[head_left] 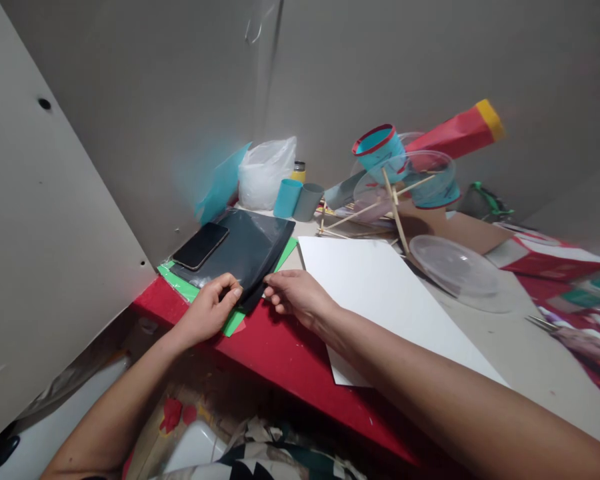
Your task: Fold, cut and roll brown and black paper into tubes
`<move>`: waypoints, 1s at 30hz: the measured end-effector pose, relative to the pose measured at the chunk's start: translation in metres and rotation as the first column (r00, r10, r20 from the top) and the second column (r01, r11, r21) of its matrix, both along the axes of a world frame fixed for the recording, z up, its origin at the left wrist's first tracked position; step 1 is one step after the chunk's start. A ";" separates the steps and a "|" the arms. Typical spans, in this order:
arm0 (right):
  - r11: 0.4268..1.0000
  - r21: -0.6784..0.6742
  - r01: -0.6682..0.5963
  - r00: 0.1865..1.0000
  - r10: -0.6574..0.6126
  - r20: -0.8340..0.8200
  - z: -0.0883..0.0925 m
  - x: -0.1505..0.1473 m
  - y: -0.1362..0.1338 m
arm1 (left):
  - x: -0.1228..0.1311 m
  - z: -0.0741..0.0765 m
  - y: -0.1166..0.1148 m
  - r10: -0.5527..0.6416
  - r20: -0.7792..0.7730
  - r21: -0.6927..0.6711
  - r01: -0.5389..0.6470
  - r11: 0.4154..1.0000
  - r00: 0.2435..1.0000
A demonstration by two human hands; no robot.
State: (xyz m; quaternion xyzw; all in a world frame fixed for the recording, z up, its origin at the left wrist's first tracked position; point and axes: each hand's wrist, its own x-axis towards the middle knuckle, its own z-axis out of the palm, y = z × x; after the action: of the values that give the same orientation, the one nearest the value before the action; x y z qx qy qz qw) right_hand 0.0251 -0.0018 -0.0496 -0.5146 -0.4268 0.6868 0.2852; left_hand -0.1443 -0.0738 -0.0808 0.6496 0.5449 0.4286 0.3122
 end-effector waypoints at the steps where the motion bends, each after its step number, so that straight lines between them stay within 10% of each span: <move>1: 1.000 0.010 0.028 1.000 -0.028 -0.002 0.000 -0.001 0.001 | 0.000 0.000 0.000 0.002 0.002 0.001 -0.002 1.000 1.000; 30: 1.000 -0.017 0.007 1.000 -0.007 0.015 -0.002 0.002 0.020 | -0.004 -0.001 0.001 0.047 -0.061 0.016 -0.046 0.999 0.997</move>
State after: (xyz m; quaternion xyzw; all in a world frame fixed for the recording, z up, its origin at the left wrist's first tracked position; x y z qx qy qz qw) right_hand 0.0271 0.0178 -0.0518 -0.5235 -0.4215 0.6855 0.2800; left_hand -0.1478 -0.0727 -0.0813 0.6519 0.5661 0.4194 0.2804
